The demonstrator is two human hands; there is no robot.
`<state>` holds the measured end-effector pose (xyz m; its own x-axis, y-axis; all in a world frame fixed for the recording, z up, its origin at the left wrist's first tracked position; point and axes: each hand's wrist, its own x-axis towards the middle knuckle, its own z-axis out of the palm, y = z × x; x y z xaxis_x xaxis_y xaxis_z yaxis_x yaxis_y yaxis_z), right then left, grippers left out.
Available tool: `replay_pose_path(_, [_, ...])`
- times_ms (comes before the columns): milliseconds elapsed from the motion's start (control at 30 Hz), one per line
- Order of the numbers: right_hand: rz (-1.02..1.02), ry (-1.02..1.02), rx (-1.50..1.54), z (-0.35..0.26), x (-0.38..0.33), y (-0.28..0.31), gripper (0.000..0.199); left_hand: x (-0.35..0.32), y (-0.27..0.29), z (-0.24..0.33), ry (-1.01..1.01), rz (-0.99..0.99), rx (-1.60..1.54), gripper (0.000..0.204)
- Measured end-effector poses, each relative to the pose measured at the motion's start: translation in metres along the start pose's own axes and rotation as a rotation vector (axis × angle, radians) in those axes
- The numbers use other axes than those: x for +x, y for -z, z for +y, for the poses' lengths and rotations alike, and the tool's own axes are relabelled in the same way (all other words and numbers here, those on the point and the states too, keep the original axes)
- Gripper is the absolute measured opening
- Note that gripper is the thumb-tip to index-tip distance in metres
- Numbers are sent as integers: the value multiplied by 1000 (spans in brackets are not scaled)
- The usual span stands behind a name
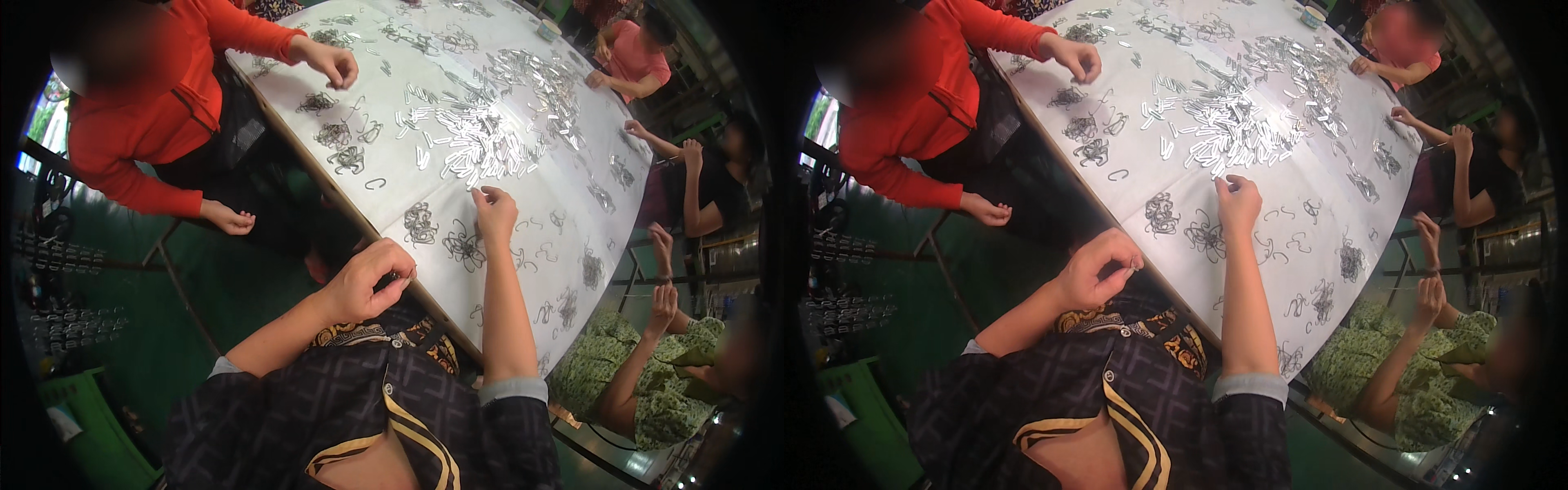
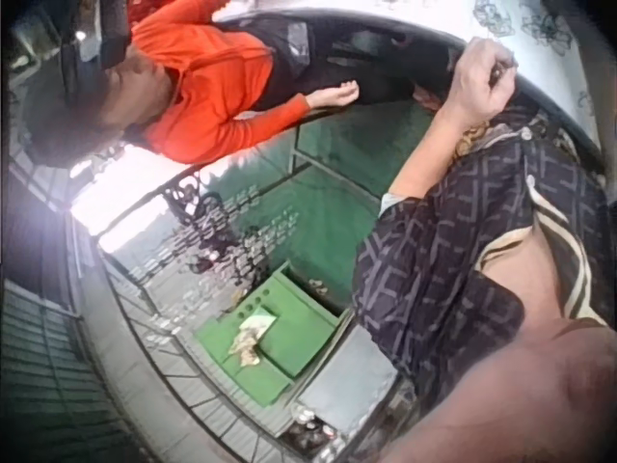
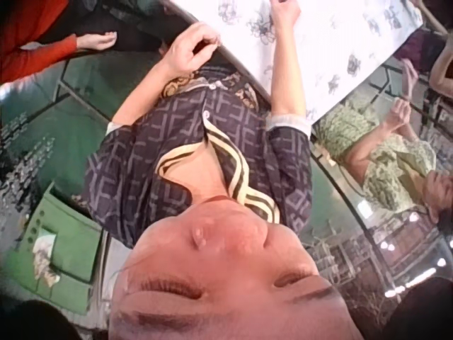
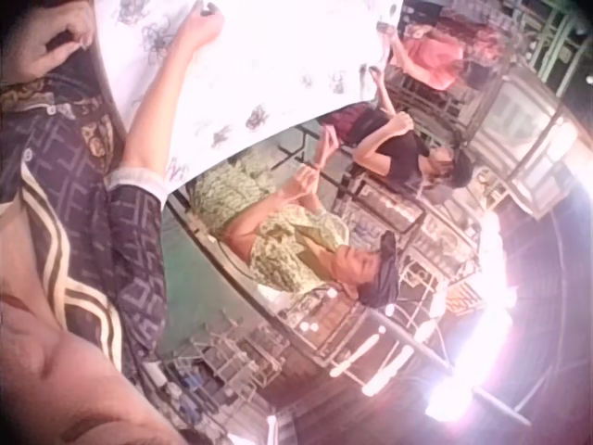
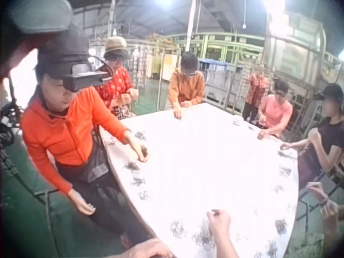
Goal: The person sits at a large table in a workshop and assembles small metal keychains by hand. They pick up individual metal rings and hooks from a pile on the table, link them together, and place the finished units into a small pile. Other workers are visible around the table performing the same task.
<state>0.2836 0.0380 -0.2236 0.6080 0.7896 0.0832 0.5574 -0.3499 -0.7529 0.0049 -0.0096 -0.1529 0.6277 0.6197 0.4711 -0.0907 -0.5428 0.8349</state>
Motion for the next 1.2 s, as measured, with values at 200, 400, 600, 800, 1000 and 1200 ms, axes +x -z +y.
replay_pose_path(200, [-30,-8,-170,10,30,-29,30,-10,-1,-1,26,13,2,15])
replay_pose_path(400, [-170,24,-252,7,39,-17,22,-12,-4,-4,38,27,-15,14])
replay_pose_path(600, [-422,-152,625,-17,-21,23,22,-9,-13,-15,61,8,-20,14])
replay_pose_path(800, [-517,-145,852,-64,-107,53,16,1,-19,-3,110,82,50,15])
replay_pose_path(1000, [-410,0,748,-68,-136,55,10,3,-27,-5,85,75,106,17])
replay_pose_path(1200, [-298,93,580,-80,-155,60,7,-5,-29,-6,75,44,168,17])
